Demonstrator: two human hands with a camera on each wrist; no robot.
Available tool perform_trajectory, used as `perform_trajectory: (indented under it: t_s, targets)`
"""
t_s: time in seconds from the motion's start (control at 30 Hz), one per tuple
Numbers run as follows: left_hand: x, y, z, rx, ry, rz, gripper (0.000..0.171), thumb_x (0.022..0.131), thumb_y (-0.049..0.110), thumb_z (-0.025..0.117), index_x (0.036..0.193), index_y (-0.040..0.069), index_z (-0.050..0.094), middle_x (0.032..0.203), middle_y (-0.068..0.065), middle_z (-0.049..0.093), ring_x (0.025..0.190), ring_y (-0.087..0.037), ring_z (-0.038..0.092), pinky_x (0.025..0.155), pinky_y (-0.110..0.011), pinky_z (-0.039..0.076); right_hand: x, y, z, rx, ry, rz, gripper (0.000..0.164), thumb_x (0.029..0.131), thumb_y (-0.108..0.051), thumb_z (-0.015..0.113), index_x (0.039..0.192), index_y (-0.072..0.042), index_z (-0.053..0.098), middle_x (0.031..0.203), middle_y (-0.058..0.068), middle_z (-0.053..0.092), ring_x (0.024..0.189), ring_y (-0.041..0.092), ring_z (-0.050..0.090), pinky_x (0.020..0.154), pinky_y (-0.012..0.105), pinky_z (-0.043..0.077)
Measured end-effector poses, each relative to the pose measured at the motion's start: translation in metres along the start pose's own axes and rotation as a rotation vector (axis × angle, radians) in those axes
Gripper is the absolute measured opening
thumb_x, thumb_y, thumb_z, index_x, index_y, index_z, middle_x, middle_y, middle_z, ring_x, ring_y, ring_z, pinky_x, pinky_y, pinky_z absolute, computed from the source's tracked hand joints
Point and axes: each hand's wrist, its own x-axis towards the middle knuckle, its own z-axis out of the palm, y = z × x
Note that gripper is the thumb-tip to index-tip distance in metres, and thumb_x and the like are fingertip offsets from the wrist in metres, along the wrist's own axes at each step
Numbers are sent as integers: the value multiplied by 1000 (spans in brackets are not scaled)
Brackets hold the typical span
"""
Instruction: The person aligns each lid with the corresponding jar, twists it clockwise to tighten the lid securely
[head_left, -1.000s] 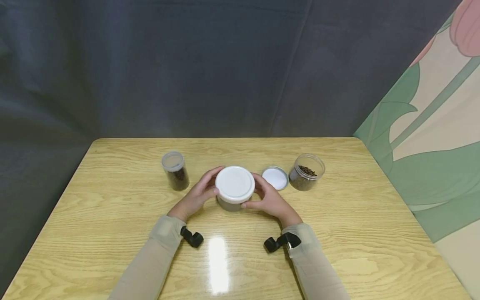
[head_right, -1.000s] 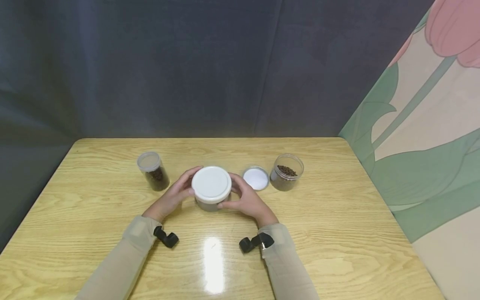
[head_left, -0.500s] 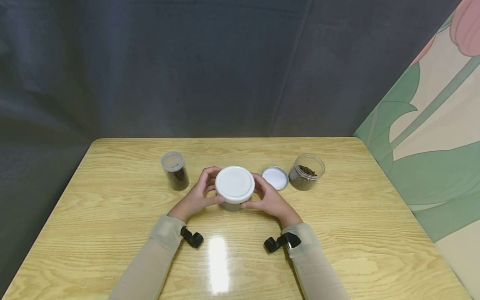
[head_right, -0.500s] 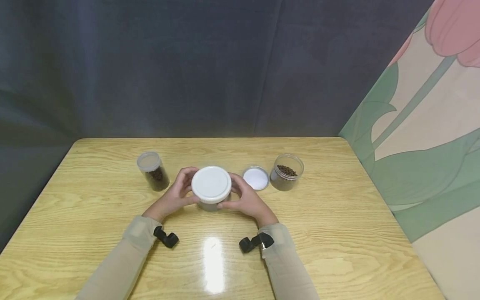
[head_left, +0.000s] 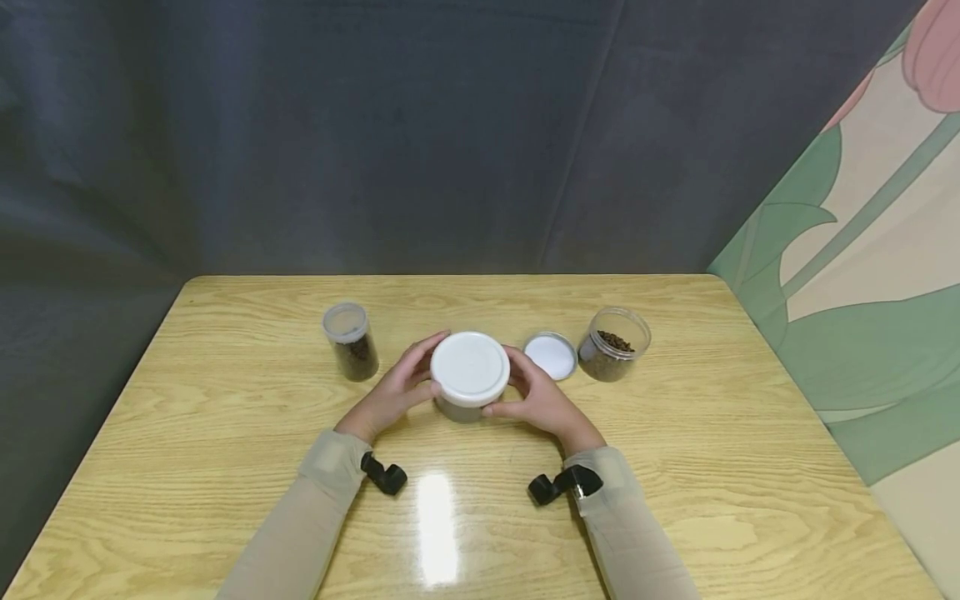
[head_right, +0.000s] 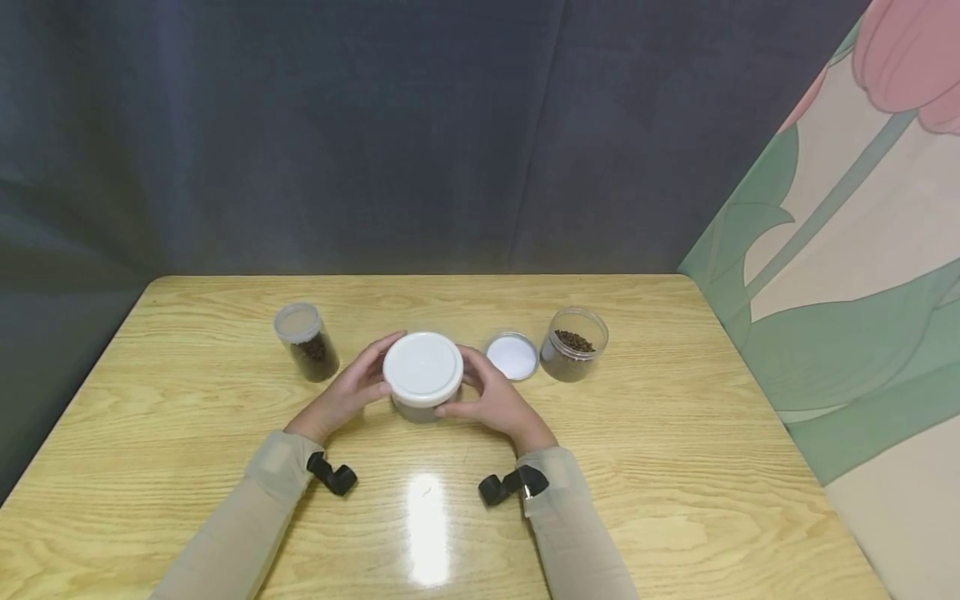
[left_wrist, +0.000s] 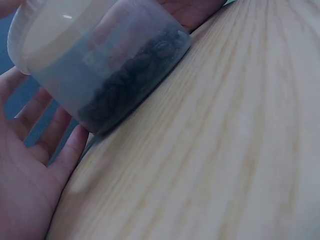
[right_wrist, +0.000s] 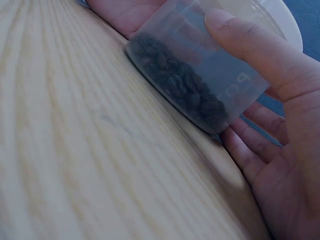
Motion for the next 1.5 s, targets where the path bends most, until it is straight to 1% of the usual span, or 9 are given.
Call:
perform_trajectory:
  t_s: [0.17,0.27,0.47,0.6,0.8,0.93,1.13,1.3,1.5]
  targets:
    - [2,-2,1,12,24,1,98,87,45,79,155,7,20,147,-21,36,133,-29,41,113,-39,40,0,-1,0,6,6,17,93,73,4,88,152,-5,40,152,15,46,138,33,46,115,33,38]
    - [2,-4,1,18,38,-4,96,85,42,83,149,6,22,146,-19,37,132,-30,42,111,-36,41,0,0,0,6,6,30,93,73,4,88,152,-6,40,152,13,46,139,32,46,116,34,37]
    - [1,-1,1,20,44,-25,88,86,36,83,148,8,26,147,-16,39,133,-29,41,113,-42,39,1,0,0,3,2,28,93,73,5,88,152,-6,40,152,13,46,139,32,45,116,36,37]
    - [1,-2,1,17,44,-27,84,88,31,82,149,9,27,148,-15,38,134,-27,42,114,-42,38,0,-2,0,5,1,31,93,73,5,88,152,-6,40,152,12,46,139,31,45,116,35,37]
    - [1,-1,1,15,44,-38,90,88,33,81,152,4,25,148,-13,39,134,-28,42,114,-45,37,0,-2,0,3,8,33,94,73,4,89,152,-6,40,152,12,45,138,32,46,117,37,36]
    - [2,-1,1,16,50,-35,89,88,32,81,152,3,26,148,-13,40,135,-30,43,115,-43,38,0,-2,0,2,8,20,93,73,4,88,152,-6,40,152,13,45,138,32,46,116,37,37]
    - [2,-3,0,18,61,-30,82,89,25,82,152,9,31,149,-13,41,136,-31,43,114,-40,40,1,-2,0,8,4,-7,91,74,6,87,151,-4,41,150,15,46,138,32,46,115,35,39]
    - [1,0,0,30,61,-46,84,87,31,83,154,13,34,151,-11,42,138,-31,43,114,-39,40,1,-4,0,4,4,-10,90,73,7,87,150,-2,42,149,17,47,137,33,47,115,34,39]
    - [1,2,0,41,60,-44,86,86,33,82,154,12,35,151,-12,42,139,-31,43,114,-37,41,2,-2,-1,6,7,5,91,72,7,88,150,-3,42,150,15,48,138,32,46,115,33,39]
